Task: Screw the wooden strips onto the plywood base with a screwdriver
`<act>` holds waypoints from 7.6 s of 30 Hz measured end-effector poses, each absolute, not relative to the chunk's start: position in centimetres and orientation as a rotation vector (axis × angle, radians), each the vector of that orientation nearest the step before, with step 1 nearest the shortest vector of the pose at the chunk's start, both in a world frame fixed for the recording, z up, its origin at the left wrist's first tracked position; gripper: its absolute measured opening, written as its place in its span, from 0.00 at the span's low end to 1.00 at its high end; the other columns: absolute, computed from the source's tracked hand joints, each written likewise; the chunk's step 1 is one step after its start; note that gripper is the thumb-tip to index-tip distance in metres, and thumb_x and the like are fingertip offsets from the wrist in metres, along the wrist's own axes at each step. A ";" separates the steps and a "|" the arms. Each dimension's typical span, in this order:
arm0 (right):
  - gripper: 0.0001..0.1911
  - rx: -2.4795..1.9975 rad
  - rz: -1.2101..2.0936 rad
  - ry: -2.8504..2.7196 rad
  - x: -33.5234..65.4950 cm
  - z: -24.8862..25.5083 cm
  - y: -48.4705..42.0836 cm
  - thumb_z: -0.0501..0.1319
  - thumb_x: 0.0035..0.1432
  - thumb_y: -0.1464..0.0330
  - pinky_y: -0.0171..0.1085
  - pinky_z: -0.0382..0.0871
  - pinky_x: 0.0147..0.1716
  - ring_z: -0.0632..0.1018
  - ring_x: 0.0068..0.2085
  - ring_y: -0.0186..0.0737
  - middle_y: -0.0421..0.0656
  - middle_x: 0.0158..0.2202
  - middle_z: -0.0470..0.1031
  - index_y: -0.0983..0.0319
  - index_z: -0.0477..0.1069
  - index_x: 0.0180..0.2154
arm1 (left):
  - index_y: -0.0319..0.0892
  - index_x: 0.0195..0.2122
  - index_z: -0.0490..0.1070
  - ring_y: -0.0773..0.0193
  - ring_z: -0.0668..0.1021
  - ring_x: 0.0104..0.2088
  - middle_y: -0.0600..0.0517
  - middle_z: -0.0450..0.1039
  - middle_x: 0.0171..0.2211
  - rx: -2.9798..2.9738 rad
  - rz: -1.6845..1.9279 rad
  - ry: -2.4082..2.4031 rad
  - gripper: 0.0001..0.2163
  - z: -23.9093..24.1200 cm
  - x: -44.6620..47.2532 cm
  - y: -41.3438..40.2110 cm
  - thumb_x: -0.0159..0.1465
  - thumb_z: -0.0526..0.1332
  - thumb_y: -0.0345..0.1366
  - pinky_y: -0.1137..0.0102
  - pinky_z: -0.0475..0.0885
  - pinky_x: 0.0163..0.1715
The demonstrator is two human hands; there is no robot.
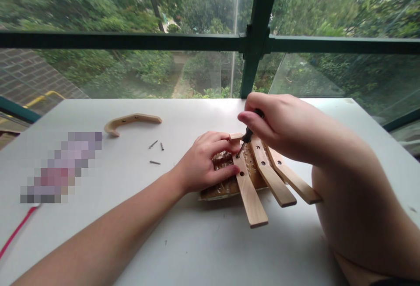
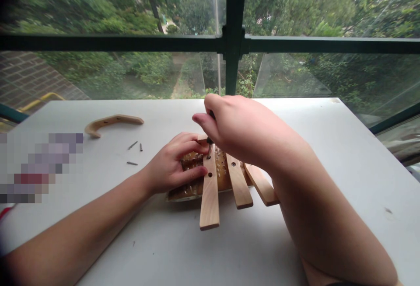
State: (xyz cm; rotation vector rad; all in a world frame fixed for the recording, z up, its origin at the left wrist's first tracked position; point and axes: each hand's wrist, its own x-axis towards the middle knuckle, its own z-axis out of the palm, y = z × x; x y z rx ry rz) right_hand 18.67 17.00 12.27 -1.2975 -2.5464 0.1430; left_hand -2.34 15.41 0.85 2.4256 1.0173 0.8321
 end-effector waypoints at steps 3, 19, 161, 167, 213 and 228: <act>0.07 -1.094 0.213 -2.579 18.6 12.1 17.0 0.54 0.64 0.66 0.34 0.54 0.29 0.68 0.31 0.34 0.41 0.33 0.73 0.61 0.69 0.37 | 0.44 0.44 0.74 0.53 0.73 0.52 0.45 0.73 0.50 2.421 0.835 1.044 0.16 0.8 -2.3 15.4 0.60 0.65 0.48 0.58 0.66 0.57; 0.15 -0.799 0.594 -2.728 19.1 13.0 15.9 0.55 0.54 0.76 0.33 0.60 0.33 0.72 0.36 0.35 0.41 0.38 0.75 0.60 0.68 0.44 | 0.42 0.48 0.70 0.53 0.73 0.47 0.46 0.72 0.46 2.461 0.808 1.039 0.18 1.0 -2.4 15.6 0.62 0.61 0.48 0.61 0.69 0.51; 0.07 -1.002 0.254 -2.734 19.9 13.0 15.7 0.56 0.59 0.72 0.33 0.55 0.27 0.66 0.26 0.31 0.37 0.28 0.72 0.58 0.69 0.39 | 0.44 0.46 0.76 0.56 0.72 0.53 0.48 0.71 0.52 2.452 0.875 1.005 0.11 0.7 -2.4 15.6 0.63 0.59 0.33 0.61 0.65 0.58; 0.03 -1.047 0.150 -2.721 19.7 13.1 15.7 0.58 0.62 0.66 0.32 0.53 0.25 0.63 0.24 0.30 0.35 0.24 0.68 0.57 0.68 0.35 | 0.44 0.46 0.75 0.56 0.71 0.54 0.48 0.71 0.53 2.457 0.853 1.016 0.11 0.6 -2.3 15.6 0.64 0.59 0.32 0.61 0.65 0.59; 0.06 -0.939 0.475 -2.696 19.0 12.3 15.4 0.55 0.59 0.72 0.33 0.59 0.30 0.69 0.33 0.33 0.41 0.39 0.71 0.60 0.66 0.40 | 0.45 0.44 0.74 0.56 0.71 0.51 0.48 0.71 0.50 2.419 0.848 1.036 0.10 0.7 -2.3 15.4 0.63 0.58 0.32 0.60 0.67 0.56; 0.19 -0.922 0.620 -2.625 19.4 12.6 14.6 0.53 0.55 0.80 0.34 0.62 0.34 0.72 0.35 0.36 0.42 0.39 0.76 0.58 0.64 0.47 | 0.45 0.43 0.73 0.56 0.71 0.51 0.50 0.70 0.50 2.397 0.824 1.048 0.09 1.0 -2.5 15.2 0.62 0.59 0.32 0.59 0.66 0.55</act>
